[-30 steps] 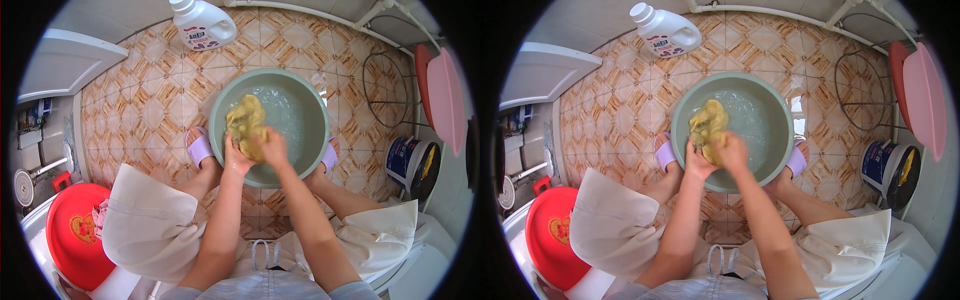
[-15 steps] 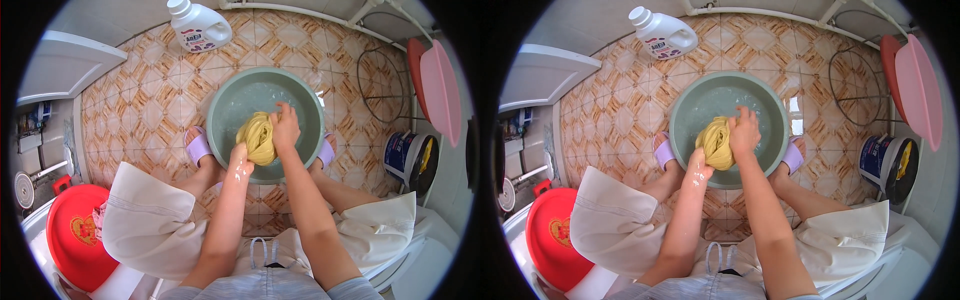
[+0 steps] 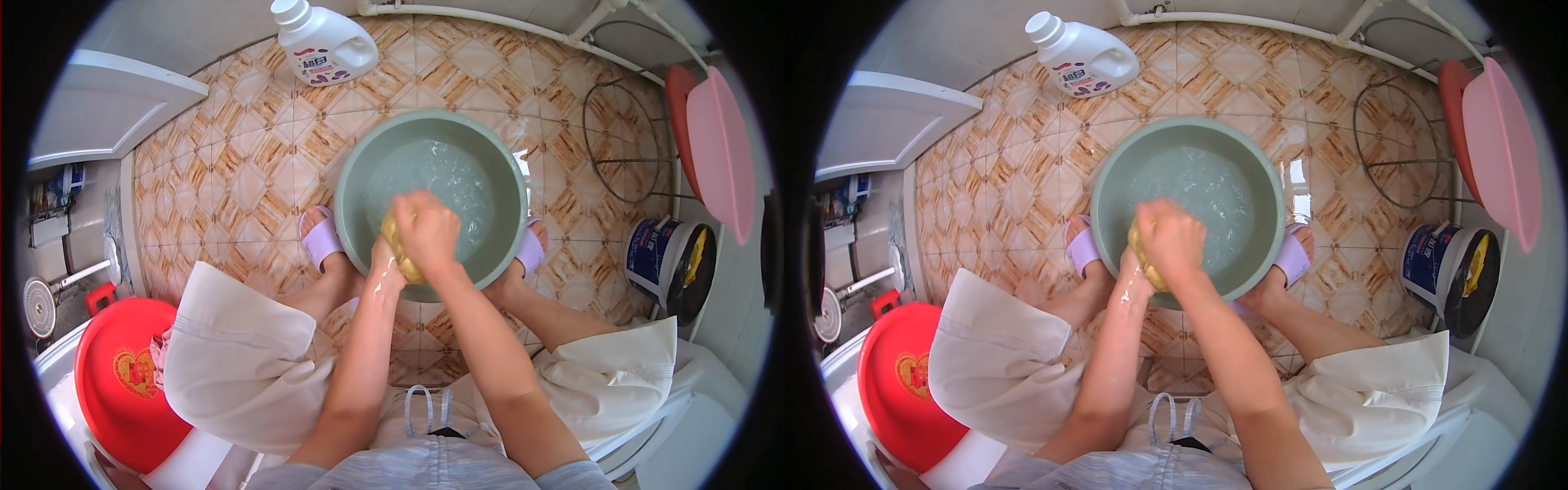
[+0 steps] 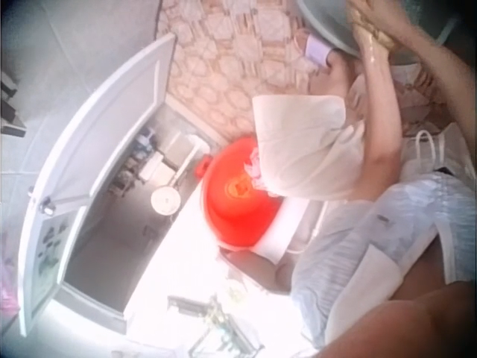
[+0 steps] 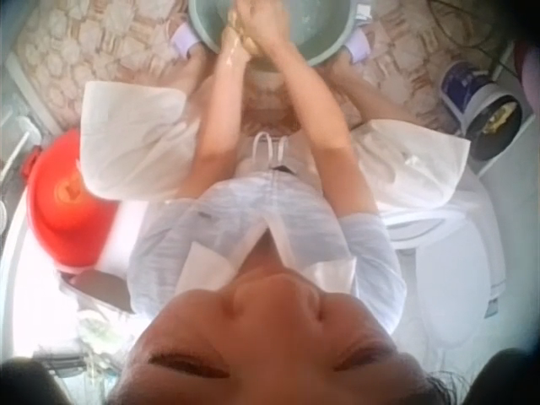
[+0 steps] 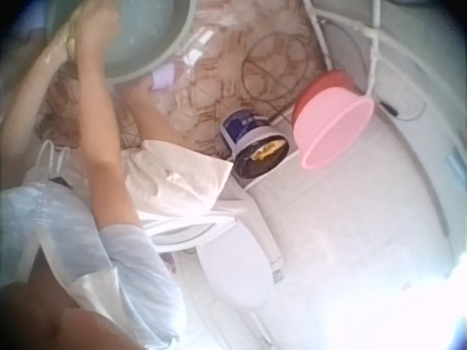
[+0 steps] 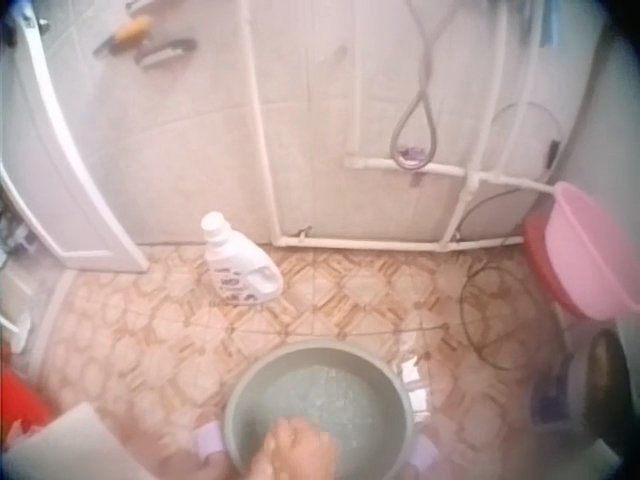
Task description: The person hand-washes and wrings out a cloth in a washbasin, dumps out the water, turns on the water tap to refill the basin, and then rinses and wrings the cloth again.
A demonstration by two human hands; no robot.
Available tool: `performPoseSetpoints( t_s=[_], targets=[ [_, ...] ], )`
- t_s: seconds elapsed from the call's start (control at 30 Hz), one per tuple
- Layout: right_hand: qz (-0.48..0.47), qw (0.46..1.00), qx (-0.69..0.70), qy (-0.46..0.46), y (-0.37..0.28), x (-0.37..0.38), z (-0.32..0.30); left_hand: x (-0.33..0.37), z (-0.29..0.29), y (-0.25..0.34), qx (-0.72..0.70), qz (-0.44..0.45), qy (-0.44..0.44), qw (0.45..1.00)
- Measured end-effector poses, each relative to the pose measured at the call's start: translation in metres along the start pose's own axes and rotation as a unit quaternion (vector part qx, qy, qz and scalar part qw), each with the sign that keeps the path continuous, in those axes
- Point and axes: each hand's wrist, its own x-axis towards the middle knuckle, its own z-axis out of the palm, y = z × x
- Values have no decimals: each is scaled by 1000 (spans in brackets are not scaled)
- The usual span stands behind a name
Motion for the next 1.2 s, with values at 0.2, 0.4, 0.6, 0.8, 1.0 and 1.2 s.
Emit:
performPoseSetpoints(
  t_s=[0.2, 0.4, 0.6, 0.8, 1.0, 1.2],
  targets=[
    [192, 974, 22, 114, 59, 30, -12, -13, 17, 2, -10, 97, 87, 991],
    [169, 976, -39, 132, 102, 23, 1, -2, 1, -28, 189, 108, 260, 941],
    [13, 929, -331, -164, 105, -13, 48, 20, -19, -58, 465, 125, 197, 854],
    [-53, 921, -358, -142, 122, -3, 54, 35, -25, -53, 509, 66, 139, 847],
    [107, 990, -70, 57, 129, 3, 27, 10, -12, -55, 261, 168, 304, 901],
    [289, 924, 224, 106, 125, -6, 55, 6, -3, -31, 6, -131, 108, 985]
  ],
)
